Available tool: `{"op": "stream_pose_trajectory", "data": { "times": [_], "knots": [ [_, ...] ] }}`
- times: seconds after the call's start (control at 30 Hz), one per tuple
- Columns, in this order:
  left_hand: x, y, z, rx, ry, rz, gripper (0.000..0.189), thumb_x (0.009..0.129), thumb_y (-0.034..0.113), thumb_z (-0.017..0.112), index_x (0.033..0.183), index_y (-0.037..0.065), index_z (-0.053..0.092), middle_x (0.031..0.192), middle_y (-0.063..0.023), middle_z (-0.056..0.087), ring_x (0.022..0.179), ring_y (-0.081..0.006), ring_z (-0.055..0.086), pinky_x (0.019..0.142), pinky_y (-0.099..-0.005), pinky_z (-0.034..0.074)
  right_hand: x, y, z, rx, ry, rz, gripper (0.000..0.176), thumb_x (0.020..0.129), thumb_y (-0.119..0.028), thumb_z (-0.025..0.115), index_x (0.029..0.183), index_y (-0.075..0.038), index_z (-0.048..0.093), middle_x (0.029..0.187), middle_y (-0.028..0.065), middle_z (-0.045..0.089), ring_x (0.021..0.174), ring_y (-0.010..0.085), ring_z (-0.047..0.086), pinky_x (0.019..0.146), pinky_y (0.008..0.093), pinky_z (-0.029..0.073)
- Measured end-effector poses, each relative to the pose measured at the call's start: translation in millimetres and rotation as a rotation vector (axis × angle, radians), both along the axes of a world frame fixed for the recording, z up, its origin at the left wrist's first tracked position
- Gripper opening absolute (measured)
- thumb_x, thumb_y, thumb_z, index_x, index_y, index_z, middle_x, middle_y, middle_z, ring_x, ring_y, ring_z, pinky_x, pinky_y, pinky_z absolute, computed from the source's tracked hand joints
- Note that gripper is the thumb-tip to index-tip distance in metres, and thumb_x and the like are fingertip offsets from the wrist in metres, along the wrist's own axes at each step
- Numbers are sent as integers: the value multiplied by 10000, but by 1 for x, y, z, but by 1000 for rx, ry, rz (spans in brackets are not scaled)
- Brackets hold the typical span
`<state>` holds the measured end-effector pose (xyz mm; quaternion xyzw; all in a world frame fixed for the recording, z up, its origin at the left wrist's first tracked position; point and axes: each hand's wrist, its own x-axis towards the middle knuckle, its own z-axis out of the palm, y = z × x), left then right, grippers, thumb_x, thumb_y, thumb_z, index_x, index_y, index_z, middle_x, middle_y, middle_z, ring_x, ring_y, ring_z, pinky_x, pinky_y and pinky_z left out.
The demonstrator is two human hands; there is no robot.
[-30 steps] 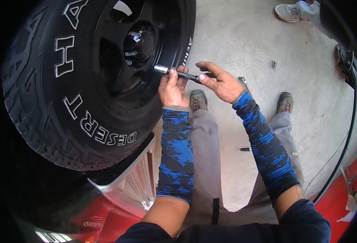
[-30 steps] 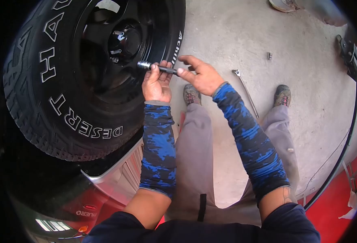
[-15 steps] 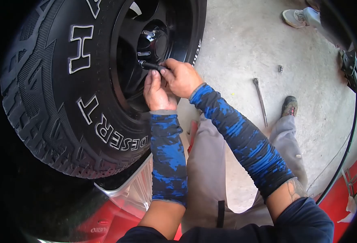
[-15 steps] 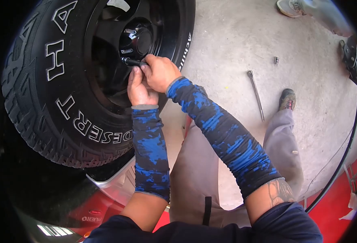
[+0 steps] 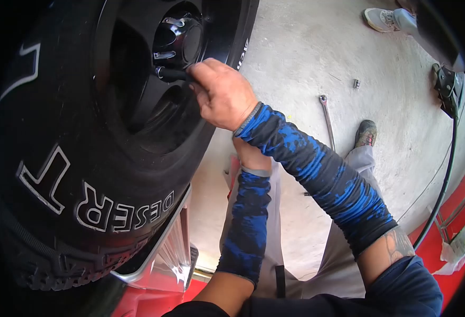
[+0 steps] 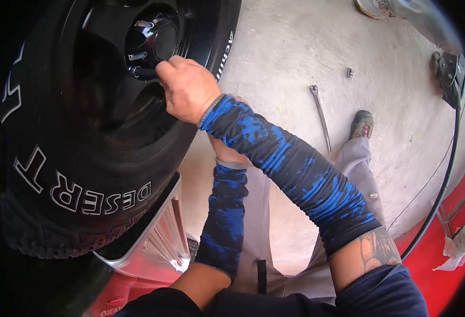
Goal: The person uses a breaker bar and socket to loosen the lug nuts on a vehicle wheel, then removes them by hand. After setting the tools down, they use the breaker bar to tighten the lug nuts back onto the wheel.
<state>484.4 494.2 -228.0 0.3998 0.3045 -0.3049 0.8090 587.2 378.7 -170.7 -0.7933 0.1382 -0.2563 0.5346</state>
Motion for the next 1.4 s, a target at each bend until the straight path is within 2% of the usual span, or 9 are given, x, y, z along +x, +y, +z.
{"op": "stream_pose_trajectory", "data": {
  "times": [0.13,0.23,0.33,0.43,0.77,1.03,1.23,1.33,1.4],
  "knots": [
    [85,10,42,199,-251,-26,346,1003,312,521,1191,24,555,1009,-55,614,907,-185,603,826,-324,491,8,-12,44,1623,488,-127,216,971,-182,560,943,31,573,753,74,581,533,129,517,427,280,436],
    [122,6,69,-52,-246,-198,294,1014,379,510,1068,95,568,880,17,577,786,-141,551,794,-254,445,3,-47,25,1934,601,362,210,958,-166,539,933,33,605,687,79,593,481,125,488,377,251,369],
    [143,-21,78,38,-229,-92,361,990,404,552,1113,68,599,1003,-51,649,964,-189,604,904,-325,462,15,-29,36,476,507,159,157,893,-117,569,899,19,646,641,132,626,517,286,588,511,385,478],
    [165,-16,61,-14,-20,-134,343,970,398,593,1049,68,641,1048,-79,663,1024,-221,610,957,-359,457,4,-8,32,27,248,38,195,744,-84,646,912,9,611,829,210,651,787,422,636,721,472,524],
    [153,-10,65,-198,-168,-46,369,942,280,655,1223,58,565,1215,-66,611,1156,-209,547,1034,-415,394,24,-81,47,1031,912,646,346,964,-252,545,950,77,650,781,151,680,611,202,699,502,289,582],
    [154,-8,52,-58,-28,-118,402,978,341,587,1230,28,599,1200,-143,653,1138,-256,603,1023,-422,434,11,-42,44,121,553,188,438,660,-219,791,938,78,629,885,282,661,866,422,670,813,432,523],
    [139,-18,57,52,-209,12,248,958,225,627,1122,46,575,1022,-102,645,971,-240,621,883,-399,482,-14,-72,32,1731,763,426,422,1036,-342,439,968,18,649,636,65,601,483,130,562,394,275,421],
    [133,-27,68,56,-215,50,252,961,251,627,1116,57,582,1004,-78,636,950,-215,617,876,-375,476,-13,-48,36,1285,661,245,274,973,-236,585,986,28,659,667,66,616,538,155,583,472,293,466],
    [137,-32,66,-2,-174,51,264,942,253,662,1109,62,589,991,-59,633,925,-198,610,860,-353,477,-15,-30,25,143,246,-46,201,856,-156,700,916,30,650,740,131,649,637,225,647,585,367,523]
  ]
}}
